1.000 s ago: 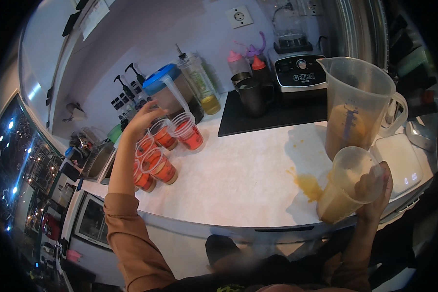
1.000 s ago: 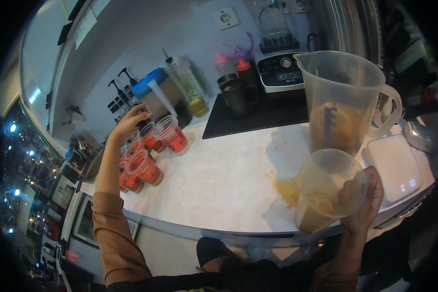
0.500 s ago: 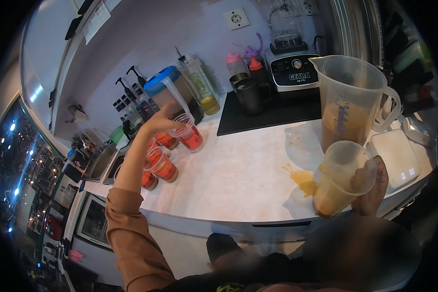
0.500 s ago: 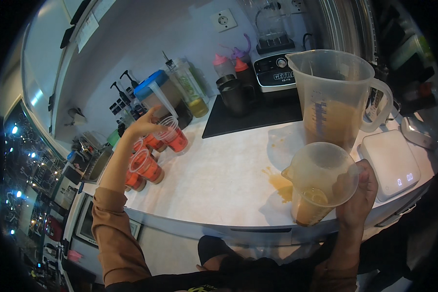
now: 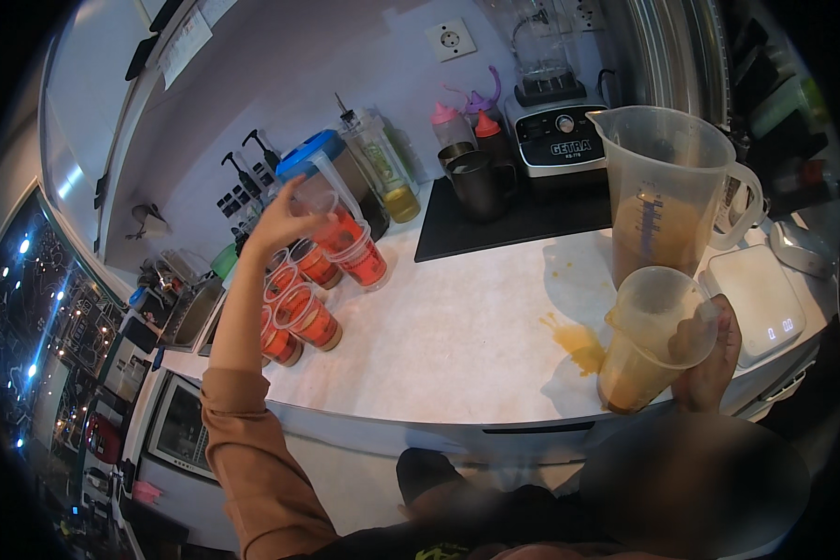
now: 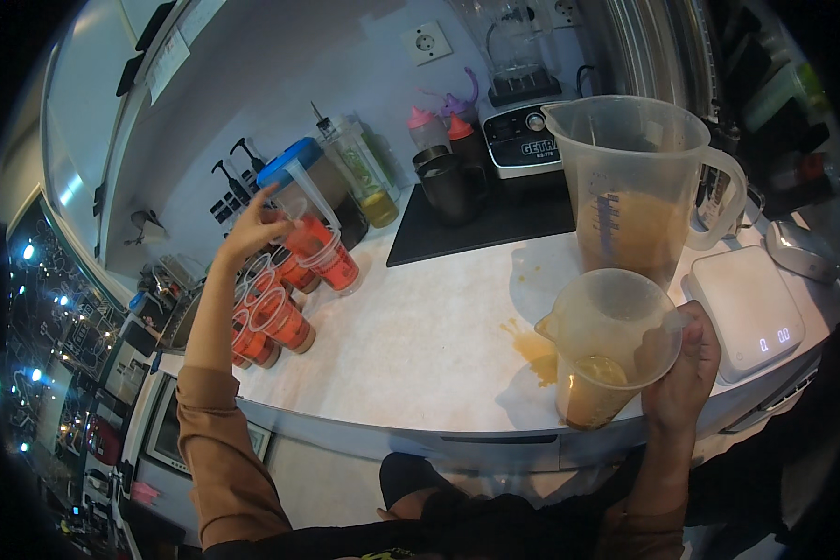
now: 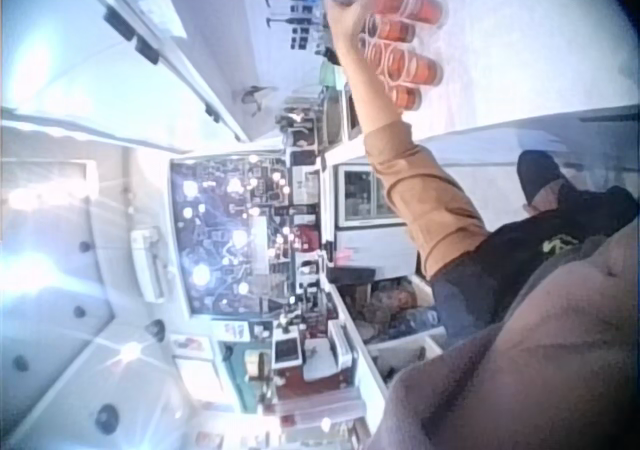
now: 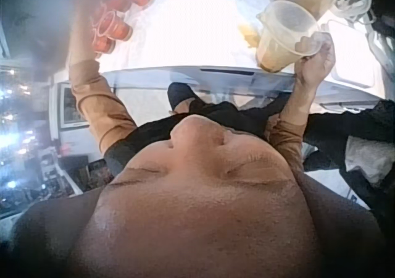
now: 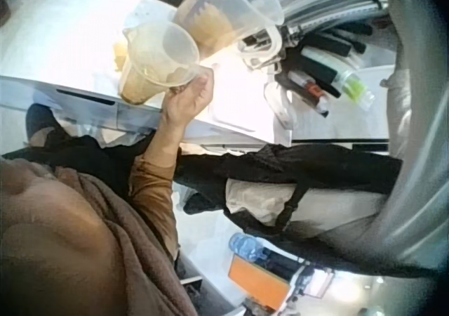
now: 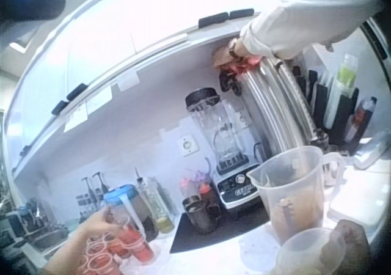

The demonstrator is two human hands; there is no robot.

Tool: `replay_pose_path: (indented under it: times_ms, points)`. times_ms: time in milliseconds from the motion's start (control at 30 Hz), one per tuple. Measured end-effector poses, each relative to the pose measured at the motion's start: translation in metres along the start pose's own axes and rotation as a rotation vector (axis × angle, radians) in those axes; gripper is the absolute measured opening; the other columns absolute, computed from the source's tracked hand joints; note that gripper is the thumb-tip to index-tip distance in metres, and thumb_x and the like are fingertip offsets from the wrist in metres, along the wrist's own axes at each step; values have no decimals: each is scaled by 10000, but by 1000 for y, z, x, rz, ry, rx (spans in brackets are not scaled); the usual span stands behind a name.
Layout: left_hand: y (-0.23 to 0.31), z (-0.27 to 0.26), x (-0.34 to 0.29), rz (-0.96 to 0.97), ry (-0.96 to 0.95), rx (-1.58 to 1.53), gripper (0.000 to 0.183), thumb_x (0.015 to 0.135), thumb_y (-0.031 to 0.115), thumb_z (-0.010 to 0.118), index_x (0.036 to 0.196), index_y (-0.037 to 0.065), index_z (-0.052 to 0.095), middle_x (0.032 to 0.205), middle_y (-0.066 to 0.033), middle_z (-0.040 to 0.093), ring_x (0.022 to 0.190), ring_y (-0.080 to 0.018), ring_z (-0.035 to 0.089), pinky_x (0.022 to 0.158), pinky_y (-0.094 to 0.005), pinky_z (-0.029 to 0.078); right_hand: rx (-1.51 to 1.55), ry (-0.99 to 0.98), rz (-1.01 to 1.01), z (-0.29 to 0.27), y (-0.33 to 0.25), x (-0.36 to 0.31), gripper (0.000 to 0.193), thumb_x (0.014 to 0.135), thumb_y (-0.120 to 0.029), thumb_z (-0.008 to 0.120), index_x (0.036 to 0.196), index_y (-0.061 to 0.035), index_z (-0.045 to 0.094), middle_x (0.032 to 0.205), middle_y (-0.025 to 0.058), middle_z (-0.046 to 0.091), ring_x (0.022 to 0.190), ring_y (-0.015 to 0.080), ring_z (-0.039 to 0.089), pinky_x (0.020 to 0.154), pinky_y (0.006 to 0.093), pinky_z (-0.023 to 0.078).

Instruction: The person pours a beige liquid from a large plastic pitcher into several small plastic cups arranged on a white countertop. The person fills each cup sequentially, occasionally refilling the pitcher from a larger container, and places the filled cups in a row.

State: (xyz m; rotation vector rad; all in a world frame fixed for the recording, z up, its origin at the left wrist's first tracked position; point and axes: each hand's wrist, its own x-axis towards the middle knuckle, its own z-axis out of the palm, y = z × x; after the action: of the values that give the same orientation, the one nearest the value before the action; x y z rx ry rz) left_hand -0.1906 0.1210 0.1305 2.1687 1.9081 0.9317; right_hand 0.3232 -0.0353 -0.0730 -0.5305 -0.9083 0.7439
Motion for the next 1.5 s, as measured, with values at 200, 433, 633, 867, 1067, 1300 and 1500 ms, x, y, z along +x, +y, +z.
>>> replay_pose_path:
  times_ms: [200,433,633,867,1067,1300,1500]
  points:
    - [65,0,-30,504,222,-527,1037,678,266,839,1502,129,225,1297,-156,536,1185,-283,540,971,-408,457,46,24,17,-4,1,0,358,1035,-356,429,880,-41,503,779,10,533,712,65,522,643,210,438]
    - [81,107,-53,666,-291,-1215,1190,623,234,864,1527,179,93,1307,-179,510,1197,-290,527,1092,-421,364,9,-68,13,12,-16,21,240,1041,-253,430,959,-53,536,769,-22,503,687,33,476,574,195,391]
    - [68,160,-62,426,-486,-1261,1260,569,318,883,1535,222,81,1344,-180,492,1227,-271,516,1049,-373,384,-321,-267,-42,88,-61,58,226,1017,-265,505,971,-57,580,681,-67,439,555,-6,352,465,179,249]
    - [63,180,-69,469,-627,-1215,1266,559,237,889,1536,203,85,1345,-162,486,1262,-290,461,984,-384,390,-813,-626,-123,171,-63,95,367,952,-359,594,823,-18,635,615,-45,455,581,39,385,514,232,312]
    - [64,174,-73,483,-645,-1231,1207,591,105,864,1529,204,111,1353,-140,507,1256,-269,470,1048,-426,354,-1111,-814,-158,206,-59,104,335,972,-324,578,820,-27,608,670,-65,481,627,18,399,534,203,324]
    - [64,169,-74,536,-632,-1226,1224,571,133,887,1525,167,121,1345,-152,518,1240,-275,487,1100,-452,337,-1205,-952,-132,222,-55,113,388,951,-377,603,815,-14,622,646,-40,478,623,37,407,547,225,347]
    - [64,175,-73,572,-670,-1258,1220,580,118,886,1525,162,114,1311,-143,533,1228,-279,500,1109,-447,336,-1283,-998,-158,234,-60,110,428,896,-412,645,863,10,706,689,91,619,630,157,554,614,316,457]
